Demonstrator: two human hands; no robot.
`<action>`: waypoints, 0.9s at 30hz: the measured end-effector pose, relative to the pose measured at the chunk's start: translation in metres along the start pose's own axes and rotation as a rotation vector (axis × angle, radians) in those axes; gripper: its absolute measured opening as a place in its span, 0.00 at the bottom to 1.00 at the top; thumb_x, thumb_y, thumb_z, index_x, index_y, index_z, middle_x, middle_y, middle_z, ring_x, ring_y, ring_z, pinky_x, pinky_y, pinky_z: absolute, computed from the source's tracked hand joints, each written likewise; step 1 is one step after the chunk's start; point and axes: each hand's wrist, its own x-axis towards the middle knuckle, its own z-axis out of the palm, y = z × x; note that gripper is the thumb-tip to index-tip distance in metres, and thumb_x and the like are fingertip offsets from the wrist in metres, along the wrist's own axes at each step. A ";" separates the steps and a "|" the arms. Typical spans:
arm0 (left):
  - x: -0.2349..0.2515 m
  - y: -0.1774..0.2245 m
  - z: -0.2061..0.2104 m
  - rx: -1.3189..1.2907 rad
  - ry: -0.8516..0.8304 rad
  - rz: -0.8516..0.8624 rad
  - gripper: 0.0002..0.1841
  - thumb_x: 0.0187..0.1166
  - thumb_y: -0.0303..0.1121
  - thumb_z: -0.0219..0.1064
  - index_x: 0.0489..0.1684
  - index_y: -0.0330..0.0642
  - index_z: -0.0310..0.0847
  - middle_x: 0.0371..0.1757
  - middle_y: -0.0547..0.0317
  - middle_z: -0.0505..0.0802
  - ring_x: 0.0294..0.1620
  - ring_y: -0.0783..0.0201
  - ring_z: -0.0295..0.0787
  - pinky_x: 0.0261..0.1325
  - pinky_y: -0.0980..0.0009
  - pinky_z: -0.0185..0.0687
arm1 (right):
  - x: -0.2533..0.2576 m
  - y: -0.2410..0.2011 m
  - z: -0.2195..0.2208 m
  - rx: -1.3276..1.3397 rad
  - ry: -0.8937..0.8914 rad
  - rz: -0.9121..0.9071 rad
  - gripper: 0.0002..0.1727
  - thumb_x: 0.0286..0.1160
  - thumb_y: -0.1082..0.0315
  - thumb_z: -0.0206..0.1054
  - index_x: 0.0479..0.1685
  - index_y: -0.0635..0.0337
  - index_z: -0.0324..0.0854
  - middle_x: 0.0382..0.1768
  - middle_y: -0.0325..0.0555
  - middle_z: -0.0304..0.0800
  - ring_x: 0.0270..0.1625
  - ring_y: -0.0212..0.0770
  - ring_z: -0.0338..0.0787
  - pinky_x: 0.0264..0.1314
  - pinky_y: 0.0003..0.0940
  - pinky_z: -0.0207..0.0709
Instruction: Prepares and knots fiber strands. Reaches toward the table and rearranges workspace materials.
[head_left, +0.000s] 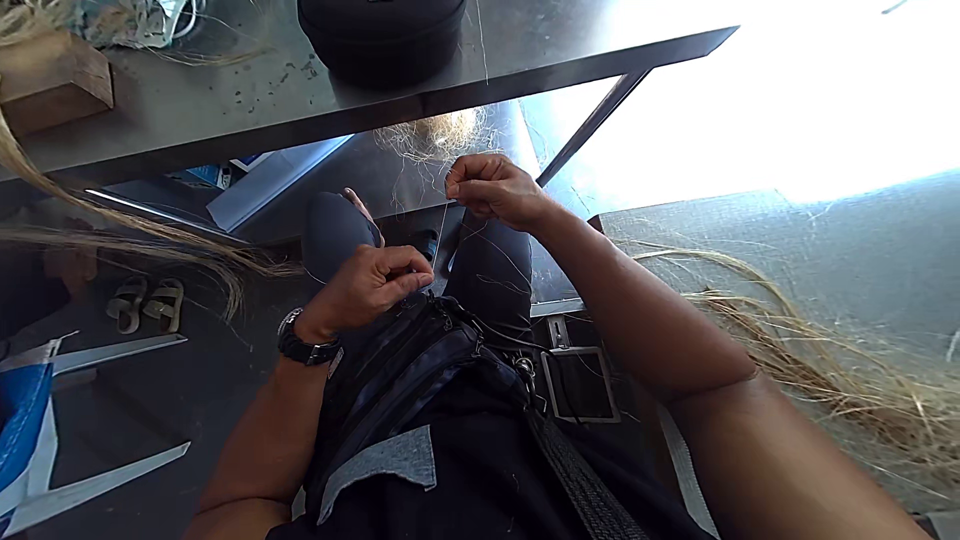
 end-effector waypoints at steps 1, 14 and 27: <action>-0.003 0.001 -0.004 -0.045 -0.015 -0.003 0.06 0.82 0.29 0.68 0.38 0.37 0.89 0.23 0.67 0.86 0.18 0.78 0.73 0.21 0.82 0.69 | 0.000 0.000 0.000 -0.004 -0.034 -0.011 0.08 0.83 0.72 0.62 0.35 0.60 0.82 0.20 0.34 0.76 0.15 0.24 0.65 0.15 0.19 0.55; -0.010 -0.007 0.011 -0.201 0.087 -0.086 0.07 0.84 0.31 0.66 0.44 0.37 0.89 0.24 0.64 0.85 0.19 0.74 0.74 0.22 0.80 0.70 | 0.002 0.004 0.011 0.036 -0.004 -0.027 0.07 0.86 0.71 0.62 0.41 0.62 0.84 0.26 0.36 0.83 0.16 0.23 0.66 0.15 0.19 0.56; 0.029 -0.003 0.004 0.083 0.372 -0.205 0.13 0.88 0.42 0.63 0.60 0.45 0.82 0.38 0.59 0.92 0.28 0.66 0.89 0.29 0.71 0.87 | -0.001 0.000 0.025 -0.128 0.010 0.007 0.08 0.84 0.69 0.66 0.39 0.64 0.86 0.26 0.36 0.85 0.18 0.23 0.70 0.19 0.18 0.62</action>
